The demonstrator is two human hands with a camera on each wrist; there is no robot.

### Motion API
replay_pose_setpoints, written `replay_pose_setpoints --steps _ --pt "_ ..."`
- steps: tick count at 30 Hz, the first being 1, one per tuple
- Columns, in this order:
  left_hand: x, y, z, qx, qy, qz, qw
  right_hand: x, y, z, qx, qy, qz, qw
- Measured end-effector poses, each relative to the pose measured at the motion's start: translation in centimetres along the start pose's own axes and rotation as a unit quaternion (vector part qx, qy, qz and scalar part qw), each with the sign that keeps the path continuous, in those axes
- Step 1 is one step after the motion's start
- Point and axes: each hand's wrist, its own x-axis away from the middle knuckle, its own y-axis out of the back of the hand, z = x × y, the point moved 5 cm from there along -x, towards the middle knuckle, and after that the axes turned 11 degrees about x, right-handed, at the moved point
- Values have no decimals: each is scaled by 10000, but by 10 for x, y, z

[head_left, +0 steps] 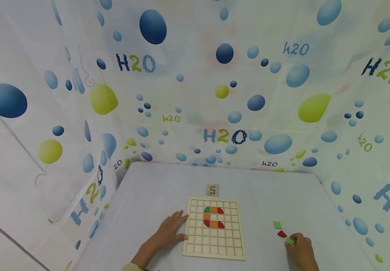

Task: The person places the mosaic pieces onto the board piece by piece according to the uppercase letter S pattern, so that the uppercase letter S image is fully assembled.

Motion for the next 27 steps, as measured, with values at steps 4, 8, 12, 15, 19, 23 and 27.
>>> replay_pose_setpoints --steps 4,8,12,15,19,23,27 --pt "-1 -1 0 52 183 73 9998 1 0 -1 -34 5 18 10000" --pt "-1 -1 0 36 264 77 9996 -1 1 1 -45 198 26 9998" --pt "-1 0 -2 4 232 39 9997 -2 3 4 -183 458 77 9988" --pt "-1 1 -3 32 216 46 9998 -2 4 9 -300 699 -12 9971" --pt "0 1 -3 22 178 21 9998 -2 2 17 -419 1017 -184 9938" --pt "-1 0 -1 10 99 -28 9999 0 -5 32 -520 1143 -215 9919" --pt "-1 1 -1 18 77 -58 10000 4 -13 62 -539 1270 -289 9900"
